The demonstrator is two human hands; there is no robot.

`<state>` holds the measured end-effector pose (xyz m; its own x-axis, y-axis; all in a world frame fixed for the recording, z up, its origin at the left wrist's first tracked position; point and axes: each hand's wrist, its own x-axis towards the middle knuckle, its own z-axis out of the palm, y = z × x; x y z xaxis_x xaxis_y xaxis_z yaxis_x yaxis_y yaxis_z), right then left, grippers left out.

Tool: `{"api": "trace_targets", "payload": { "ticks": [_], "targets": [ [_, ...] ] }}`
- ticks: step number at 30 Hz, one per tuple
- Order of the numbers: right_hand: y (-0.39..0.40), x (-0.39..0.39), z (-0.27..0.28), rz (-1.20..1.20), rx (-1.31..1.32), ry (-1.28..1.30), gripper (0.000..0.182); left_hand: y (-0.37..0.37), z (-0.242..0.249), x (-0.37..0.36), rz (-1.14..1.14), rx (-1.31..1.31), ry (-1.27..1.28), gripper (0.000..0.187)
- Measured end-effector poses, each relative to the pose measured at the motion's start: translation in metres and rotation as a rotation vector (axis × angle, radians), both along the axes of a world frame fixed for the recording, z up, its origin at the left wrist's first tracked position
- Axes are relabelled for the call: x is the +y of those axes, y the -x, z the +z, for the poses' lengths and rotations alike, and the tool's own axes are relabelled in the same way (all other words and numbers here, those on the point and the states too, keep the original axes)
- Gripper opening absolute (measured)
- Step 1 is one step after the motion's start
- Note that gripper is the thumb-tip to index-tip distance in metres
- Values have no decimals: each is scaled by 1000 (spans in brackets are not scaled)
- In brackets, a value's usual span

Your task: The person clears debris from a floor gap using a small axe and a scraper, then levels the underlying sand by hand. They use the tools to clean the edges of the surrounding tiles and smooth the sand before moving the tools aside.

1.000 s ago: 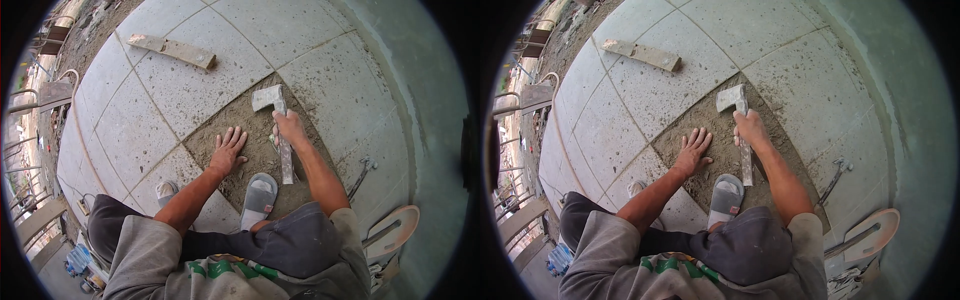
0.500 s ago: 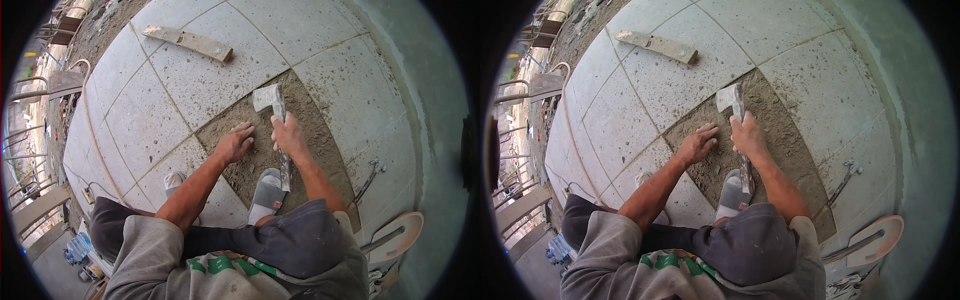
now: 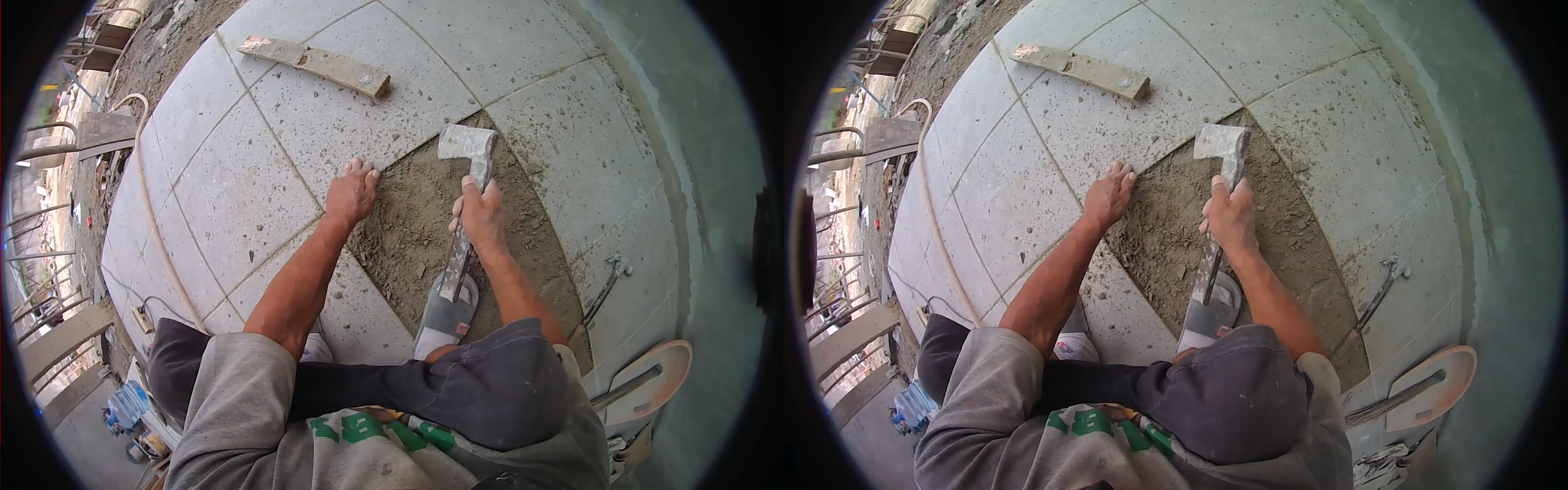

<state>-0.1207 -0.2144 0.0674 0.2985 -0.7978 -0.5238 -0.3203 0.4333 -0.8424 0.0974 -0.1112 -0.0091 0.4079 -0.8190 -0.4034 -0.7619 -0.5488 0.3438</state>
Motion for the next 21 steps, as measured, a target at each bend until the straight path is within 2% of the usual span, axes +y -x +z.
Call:
{"api": "trace_targets", "payload": {
  "ticks": [2,3,4,6,8,10,12,14,16,19,21],
  "targets": [
    [-12,9,-13,255,120,-185,31,-3,5,-4,-39,-38,-51,44],
    [-10,7,-14,251,118,-182,31,-5,7,-7,-79,-76,-110,45],
    [-6,-1,-14,237,91,-168,33,-8,8,-11,-83,-79,-104,45],
    [6,-3,-10,231,52,-169,36,-8,4,-2,-121,-213,81,41],
    [9,0,-8,157,57,-91,35,-7,0,-5,-133,-210,32,41],
    [4,0,-5,-91,-22,-55,29,-10,0,-12,-140,-221,3,42],
    [0,11,-23,-73,-6,-50,28,-10,2,-12,-132,-202,33,41],
    [-4,17,-30,269,111,-193,29,-11,5,-16,-140,-213,30,40],
    [9,9,-26,333,86,-159,30,-11,7,-12,-140,-216,7,40],
    [15,4,-22,60,17,-99,29,-16,3,-15,-133,-178,74,38],
    [9,8,-24,-16,-20,-92,29,-16,6,-19,-135,-167,24,37]
  ]
}}
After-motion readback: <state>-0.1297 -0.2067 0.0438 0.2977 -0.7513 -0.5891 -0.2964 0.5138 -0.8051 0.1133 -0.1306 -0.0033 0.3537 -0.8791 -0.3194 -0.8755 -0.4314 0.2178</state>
